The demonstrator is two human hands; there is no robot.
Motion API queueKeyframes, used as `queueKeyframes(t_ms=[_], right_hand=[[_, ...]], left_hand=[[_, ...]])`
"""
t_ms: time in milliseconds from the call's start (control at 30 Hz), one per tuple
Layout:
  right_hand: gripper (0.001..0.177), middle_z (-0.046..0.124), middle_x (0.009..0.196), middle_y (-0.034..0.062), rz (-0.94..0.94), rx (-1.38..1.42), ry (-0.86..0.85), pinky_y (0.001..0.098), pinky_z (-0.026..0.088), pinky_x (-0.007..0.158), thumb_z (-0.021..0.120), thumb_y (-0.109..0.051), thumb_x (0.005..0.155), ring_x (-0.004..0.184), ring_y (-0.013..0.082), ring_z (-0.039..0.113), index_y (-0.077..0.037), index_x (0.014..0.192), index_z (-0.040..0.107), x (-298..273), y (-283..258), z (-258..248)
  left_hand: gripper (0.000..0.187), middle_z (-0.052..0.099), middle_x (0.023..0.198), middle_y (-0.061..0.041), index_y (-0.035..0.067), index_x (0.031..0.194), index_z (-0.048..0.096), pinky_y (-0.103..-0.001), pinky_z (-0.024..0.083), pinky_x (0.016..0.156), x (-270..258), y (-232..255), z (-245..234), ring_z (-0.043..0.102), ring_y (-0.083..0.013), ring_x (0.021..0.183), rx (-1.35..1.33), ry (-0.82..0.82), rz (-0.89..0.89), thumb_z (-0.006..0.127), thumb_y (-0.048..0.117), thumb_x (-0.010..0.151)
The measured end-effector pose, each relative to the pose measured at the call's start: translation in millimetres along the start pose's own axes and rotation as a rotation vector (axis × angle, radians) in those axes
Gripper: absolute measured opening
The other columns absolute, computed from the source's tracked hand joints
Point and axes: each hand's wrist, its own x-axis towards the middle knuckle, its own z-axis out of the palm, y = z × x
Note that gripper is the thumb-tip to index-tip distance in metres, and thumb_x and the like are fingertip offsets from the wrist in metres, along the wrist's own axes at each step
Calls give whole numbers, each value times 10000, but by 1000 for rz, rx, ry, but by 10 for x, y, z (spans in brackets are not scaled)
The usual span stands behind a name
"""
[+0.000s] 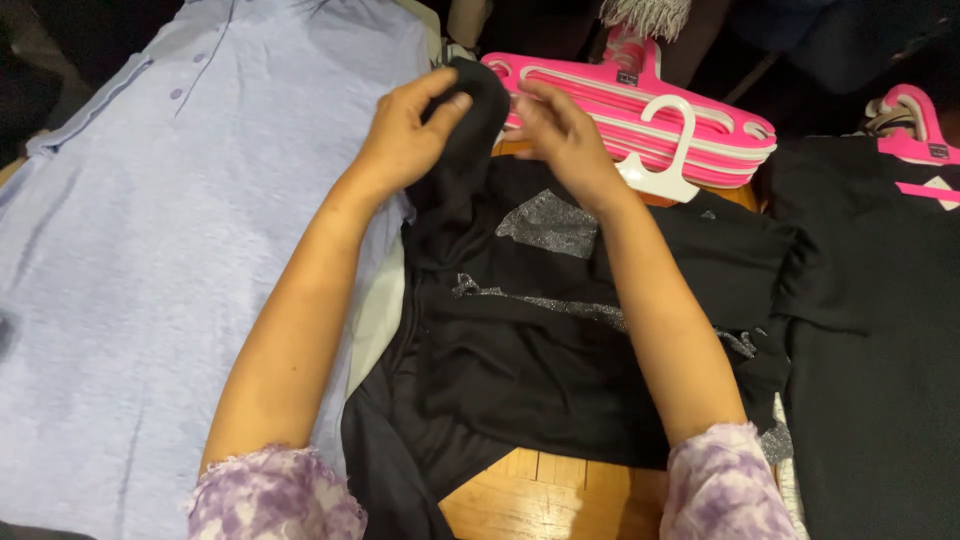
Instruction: Folding and organizing various black and grey garments on a wooden surface
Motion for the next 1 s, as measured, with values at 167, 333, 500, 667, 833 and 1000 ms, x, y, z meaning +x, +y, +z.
queueKeyframes(t_ms=[167,333,500,667,833,1000], right_hand=[[367,695,1033,1,28,174,11,230,567,794,710,-332,920,872,96,671,-160,1234,629,97,-122,58],[40,748,1043,-46,-285,102,259,234,546,974,724,-214,991,1008,66,677,-183,1004,702,205,-182,-322],[120,748,954,10,-363,123,519,238,567,814,748,-190,996,878,74,673,-80,1004,700,70,-318,-943],[61,679,974,-66,-333,-161,477,162,492,867,728,-101,1076,904,3,591,-133,1039,691,-300,-301,-1220],[165,690,1001,-31,-196,-335,548,149,508,837,821,-27,1011,931,23,609,-135,1041,700,-859,41,-1599],[265,675,1003,19,-32,-346,624,217,568,830,819,0,921,869,62,637,-70,1158,725,-1468,1132,-2219]], left_hand=[[177,716,1060,-3,105,1133,680,-280,491,892,-114,414,-11,655,-131,996,-104,-89,90,672,223,1001],[301,737,888,13,173,1179,705,-266,532,669,-211,446,-53,666,-98,760,-58,-379,-282,758,298,910],[162,739,1188,-41,176,1059,638,-395,505,1007,-152,270,-164,681,-205,1166,-43,-289,-269,515,282,1059],[154,723,1078,-11,201,1107,679,-330,515,860,-287,-46,213,674,-162,951,45,-363,-241,636,278,981],[580,587,1418,-116,102,1369,584,-423,413,1073,-545,-209,806,559,-330,1280,320,-723,-36,712,406,892],[660,572,1475,-87,155,1498,514,-489,497,982,-704,-698,1105,594,-328,1253,718,-719,49,714,405,921]])
